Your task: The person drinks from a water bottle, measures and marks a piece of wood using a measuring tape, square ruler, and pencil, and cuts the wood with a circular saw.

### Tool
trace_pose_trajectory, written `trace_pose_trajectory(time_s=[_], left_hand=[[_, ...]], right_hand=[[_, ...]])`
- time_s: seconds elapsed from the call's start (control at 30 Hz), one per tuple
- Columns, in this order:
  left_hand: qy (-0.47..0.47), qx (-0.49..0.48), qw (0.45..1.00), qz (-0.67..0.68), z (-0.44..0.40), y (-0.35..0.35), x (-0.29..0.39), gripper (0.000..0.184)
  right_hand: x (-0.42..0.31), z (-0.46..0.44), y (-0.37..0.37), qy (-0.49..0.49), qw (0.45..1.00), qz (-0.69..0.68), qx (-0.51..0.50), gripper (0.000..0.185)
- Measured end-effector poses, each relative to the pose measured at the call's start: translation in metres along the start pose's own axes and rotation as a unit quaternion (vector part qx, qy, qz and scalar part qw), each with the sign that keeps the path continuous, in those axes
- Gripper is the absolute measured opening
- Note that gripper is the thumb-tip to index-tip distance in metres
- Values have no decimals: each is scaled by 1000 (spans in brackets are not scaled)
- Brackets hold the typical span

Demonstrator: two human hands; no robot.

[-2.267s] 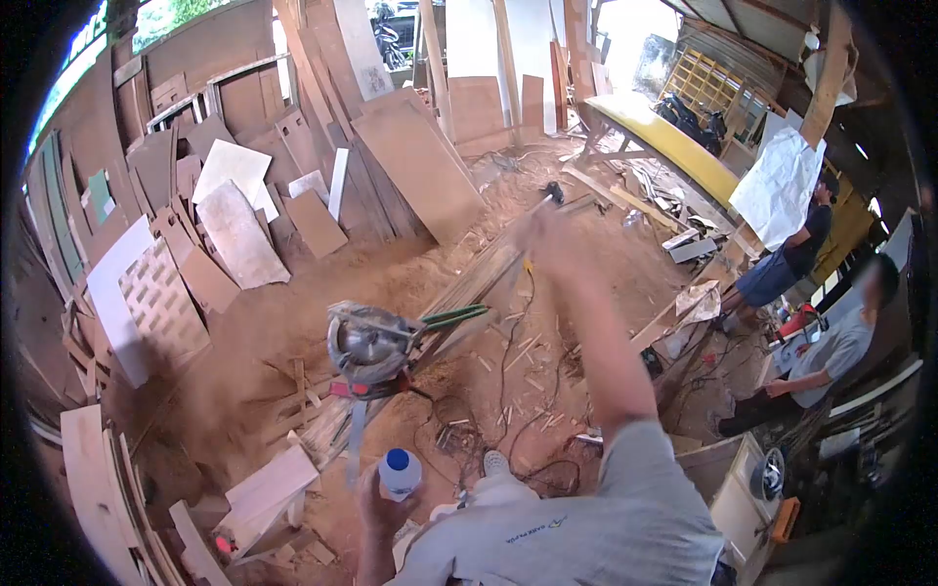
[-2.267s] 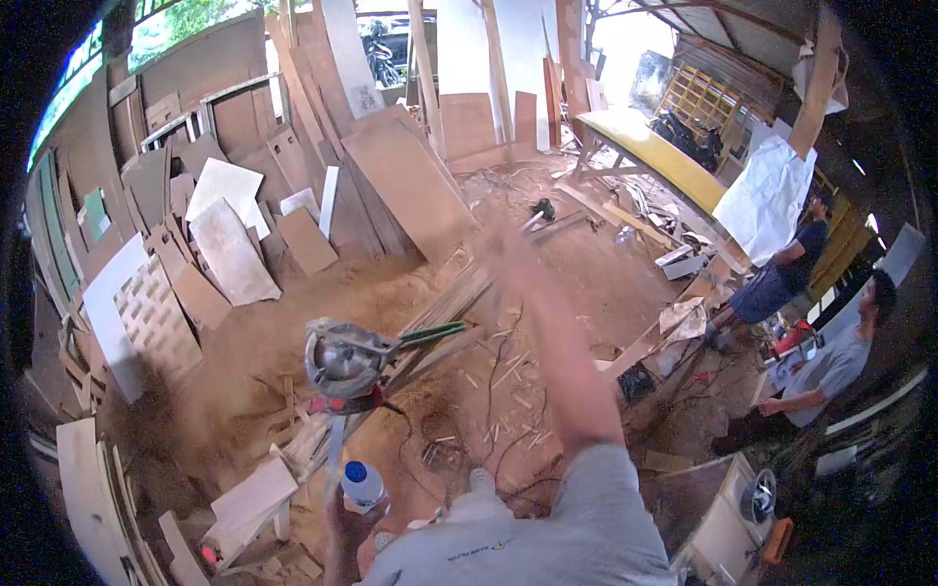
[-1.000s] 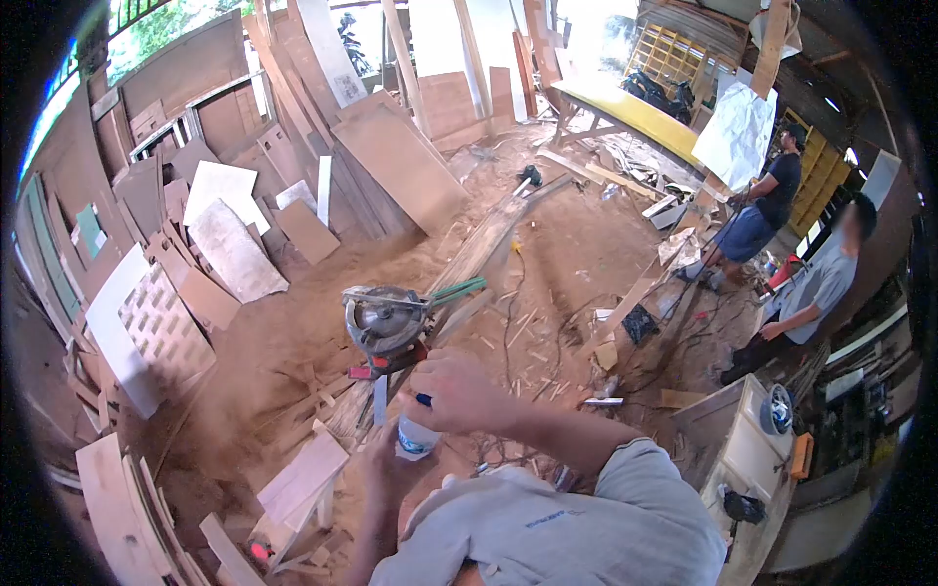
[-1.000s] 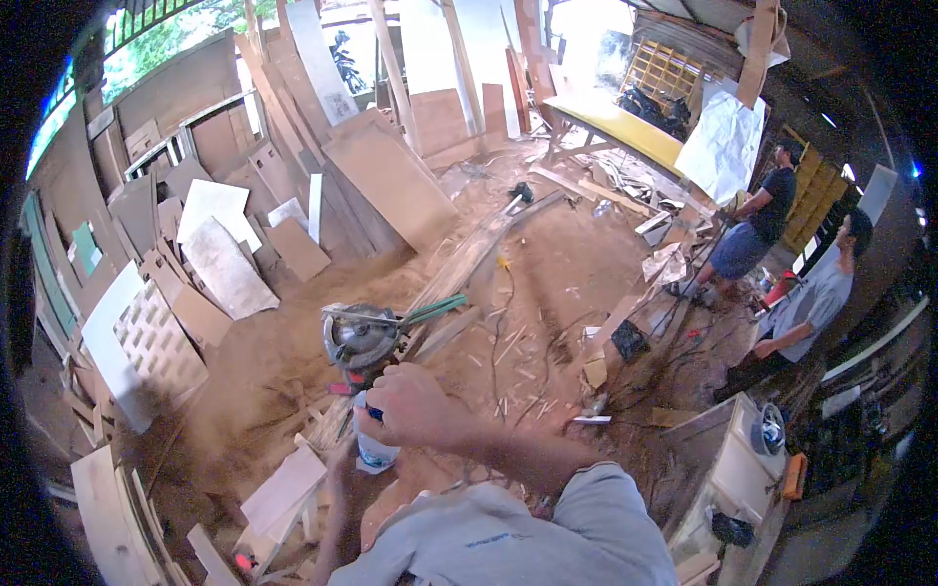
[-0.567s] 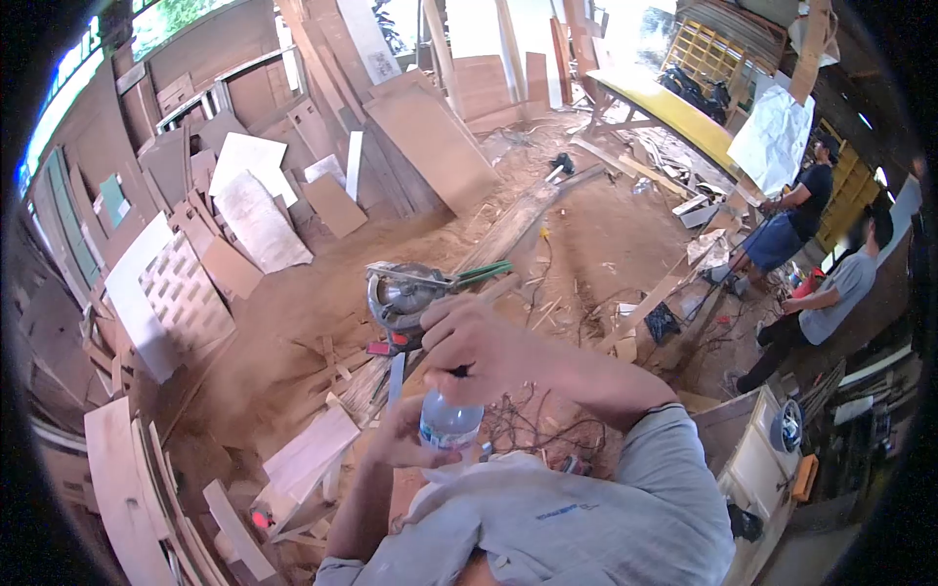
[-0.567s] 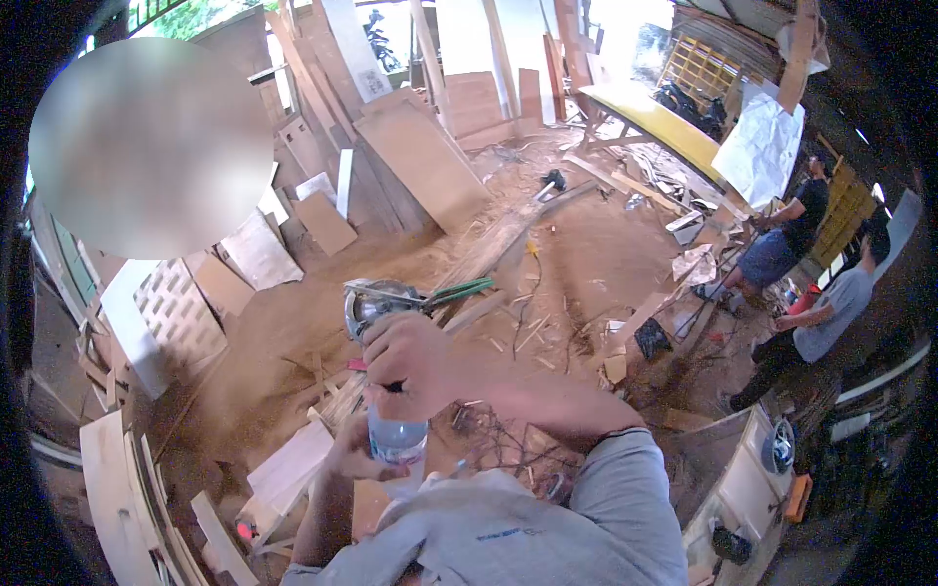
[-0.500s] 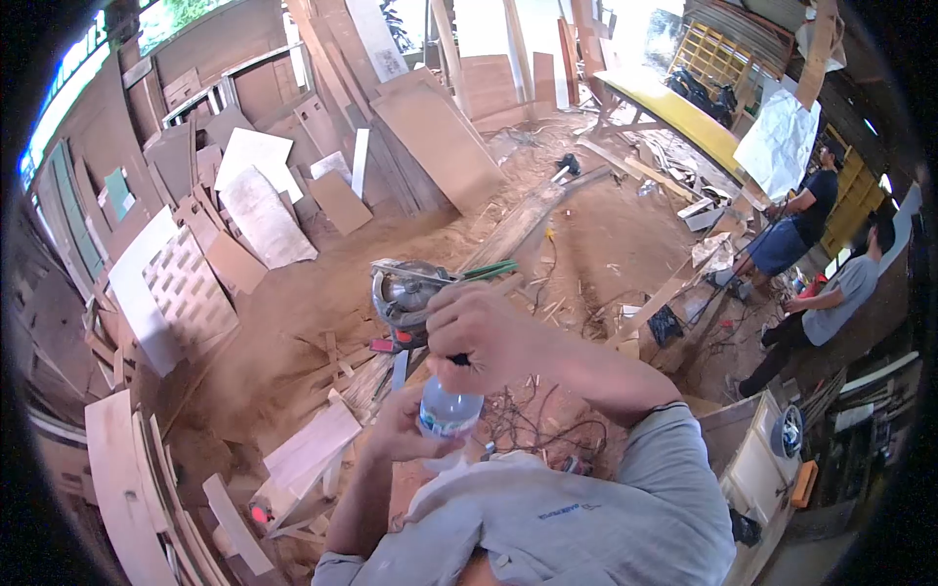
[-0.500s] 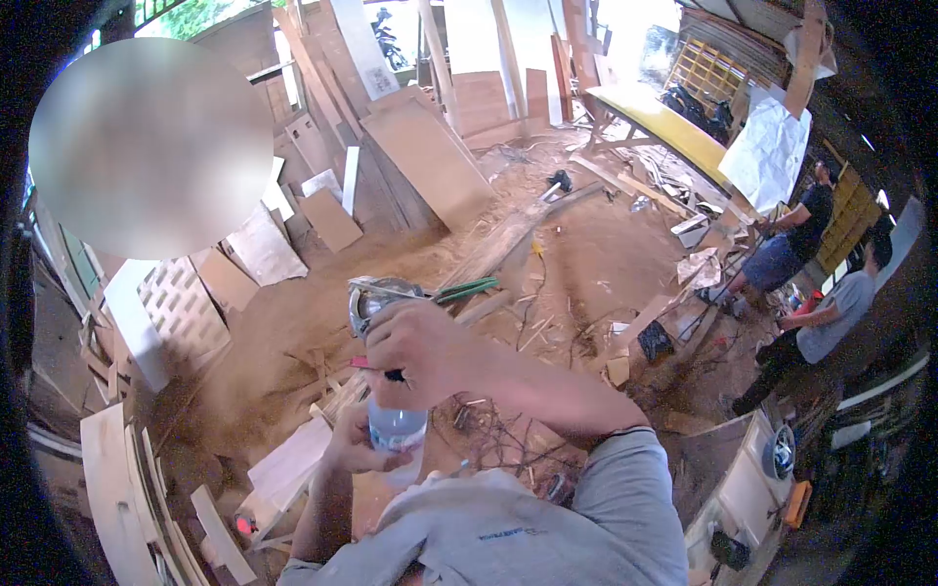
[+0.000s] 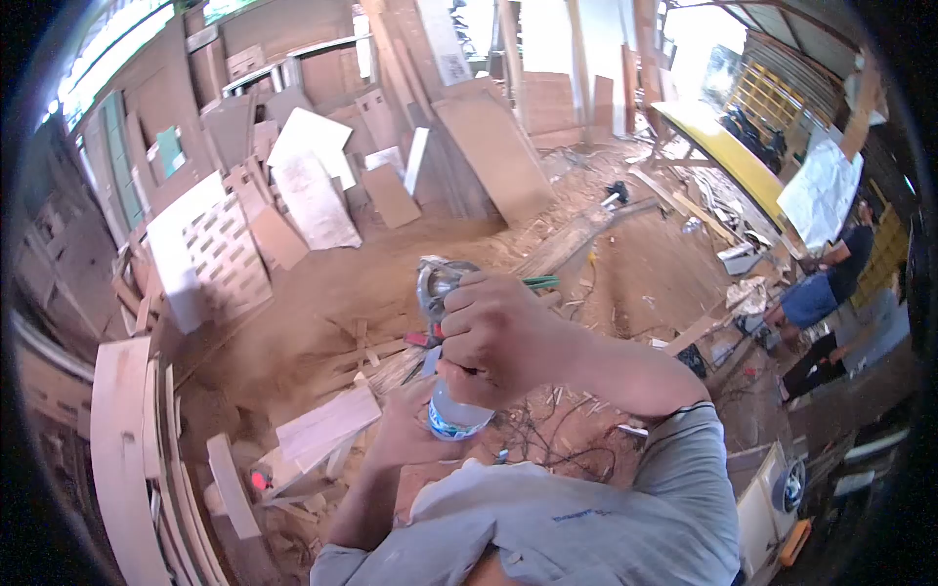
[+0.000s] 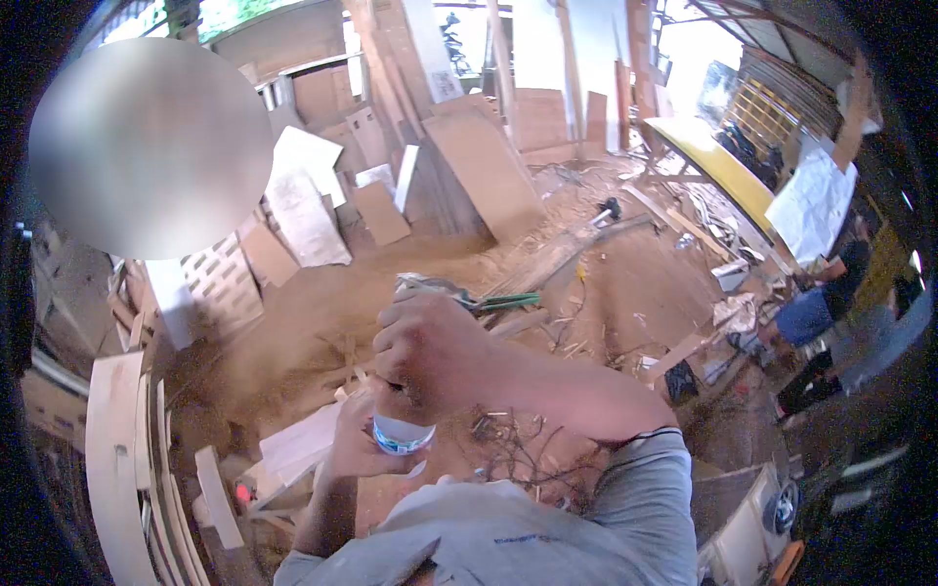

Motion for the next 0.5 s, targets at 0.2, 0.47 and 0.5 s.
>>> trace_pose_trajectory(time_s=[0.2,0.47,0.5], left_hand=[[73,-122,968,207,38,22,-17,49],[68,-70,954,283,109,68,-4,54],[81,-23,965,248,122,77,-5,55]], right_hand=[[-3,-48,-23,150,983,-111,2,30],[-28,-140,-56,173,943,-281,-42,33],[-31,-149,-58,133,942,-301,-70,33]])
Point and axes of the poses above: each hand's wrist, its own z-axis away from the middle knuckle, its own y-axis out of the back of the hand, x = y × z, the point moved 2 cm from there along -z, towards the middle knuckle, and after that the axes turned 12 degrees about y, right-handed, at the moved point
